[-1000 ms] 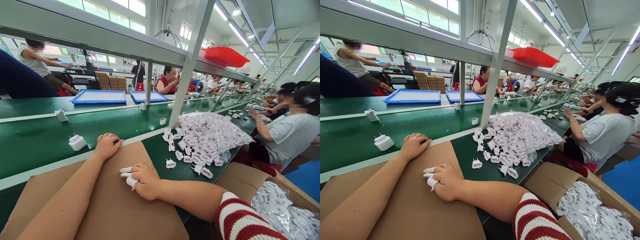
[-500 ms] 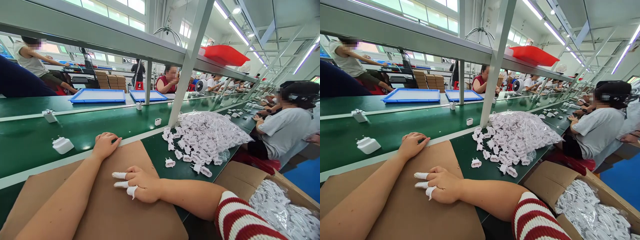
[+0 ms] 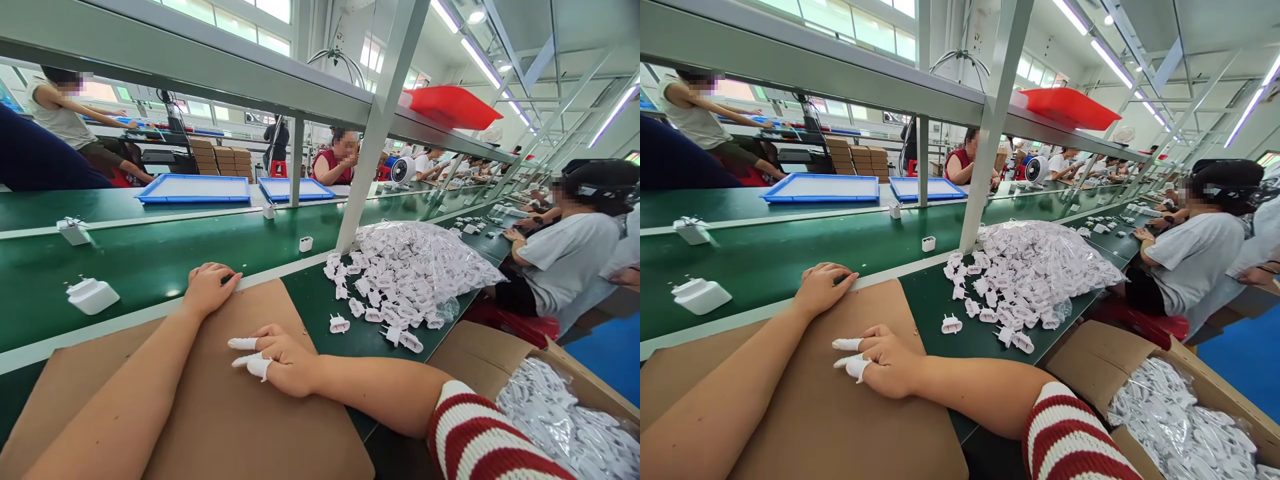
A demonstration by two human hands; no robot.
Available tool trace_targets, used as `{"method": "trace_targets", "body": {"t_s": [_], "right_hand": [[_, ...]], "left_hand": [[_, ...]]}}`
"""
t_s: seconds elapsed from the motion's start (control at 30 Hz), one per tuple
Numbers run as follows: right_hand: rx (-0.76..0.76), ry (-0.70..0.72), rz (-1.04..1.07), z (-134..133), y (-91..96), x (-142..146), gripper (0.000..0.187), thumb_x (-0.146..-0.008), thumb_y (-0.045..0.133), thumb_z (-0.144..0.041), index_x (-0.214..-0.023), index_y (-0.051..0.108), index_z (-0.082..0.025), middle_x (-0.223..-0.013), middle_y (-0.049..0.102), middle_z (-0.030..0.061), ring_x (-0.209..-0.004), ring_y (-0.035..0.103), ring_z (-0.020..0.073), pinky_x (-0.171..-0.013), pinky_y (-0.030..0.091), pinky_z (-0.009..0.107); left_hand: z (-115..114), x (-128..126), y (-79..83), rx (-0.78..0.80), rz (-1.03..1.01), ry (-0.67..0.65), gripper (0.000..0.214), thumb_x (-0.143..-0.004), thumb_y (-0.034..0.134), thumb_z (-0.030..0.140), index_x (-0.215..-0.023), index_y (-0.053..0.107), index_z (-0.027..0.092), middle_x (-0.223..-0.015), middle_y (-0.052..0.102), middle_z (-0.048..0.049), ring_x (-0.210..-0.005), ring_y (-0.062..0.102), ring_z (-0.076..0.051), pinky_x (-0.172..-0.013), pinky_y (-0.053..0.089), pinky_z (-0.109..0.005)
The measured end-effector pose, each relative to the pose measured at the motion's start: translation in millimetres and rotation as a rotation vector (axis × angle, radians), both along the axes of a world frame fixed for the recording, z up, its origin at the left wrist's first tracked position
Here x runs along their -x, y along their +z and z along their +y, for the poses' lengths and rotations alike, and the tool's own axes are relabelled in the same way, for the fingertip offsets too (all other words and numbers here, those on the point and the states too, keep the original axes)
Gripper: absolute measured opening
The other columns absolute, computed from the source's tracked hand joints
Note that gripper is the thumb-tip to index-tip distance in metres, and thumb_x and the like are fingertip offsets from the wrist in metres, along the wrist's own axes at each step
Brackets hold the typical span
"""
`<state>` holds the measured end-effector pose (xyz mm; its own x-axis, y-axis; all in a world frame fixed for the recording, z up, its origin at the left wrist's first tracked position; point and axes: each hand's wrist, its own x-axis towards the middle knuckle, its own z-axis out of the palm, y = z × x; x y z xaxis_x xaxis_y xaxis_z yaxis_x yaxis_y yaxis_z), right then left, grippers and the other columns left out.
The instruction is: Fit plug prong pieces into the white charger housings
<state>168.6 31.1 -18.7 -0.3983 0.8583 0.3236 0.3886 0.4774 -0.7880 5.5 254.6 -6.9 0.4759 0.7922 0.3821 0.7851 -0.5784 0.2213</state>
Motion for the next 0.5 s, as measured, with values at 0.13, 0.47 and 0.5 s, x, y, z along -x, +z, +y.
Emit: {"method": "trace_targets", "body": {"t_s": [0.13, 0.47, 0.5], "right_hand": [[-0.032, 0.087, -0.176, -2, 7.8, 0, 0.037, -0.098, 0.04, -0.012, -0.103, 0.077, -0.015, -0.129, 0.071, 0.0073, -0.135, 0.049, 0.0133, -0.12, 0.029, 0.03], [-0.055, 0.122, -0.357, -5, 13.9, 0, 0.041, -0.102, 0.038, -0.022, -0.132, 0.065, -0.028, -0.139, 0.065, -0.001, -0.147, 0.036, 0.0156, -0.124, 0.02, 0.037], [-0.055, 0.117, -0.364, -5, 14.4, 0, 0.04, -0.102, 0.04, -0.022, -0.132, 0.065, -0.028, -0.142, 0.063, -0.0011, -0.147, 0.036, 0.0165, -0.124, 0.021, 0.038]], "left_hand": [[-1, -1, 1.4, 0.004, -0.01, 0.008, 0.041, -0.091, 0.044, 0.05, -0.092, 0.076, 0.023, -0.114, 0.074, -0.0068, -0.124, 0.056, -0.028, -0.107, 0.033, -0.045], [1, -4, -3.9, 0.0, 0.011, 0.018, 0.044, -0.092, 0.045, 0.052, -0.106, 0.074, 0.022, -0.123, 0.07, -0.0086, -0.132, 0.049, -0.031, -0.111, 0.03, -0.046], [2, -4, -4.2, 0.001, 0.024, 0.02, 0.044, -0.093, 0.045, 0.052, -0.108, 0.073, 0.022, -0.125, 0.069, -0.0087, -0.133, 0.048, -0.031, -0.111, 0.029, -0.046]]}}
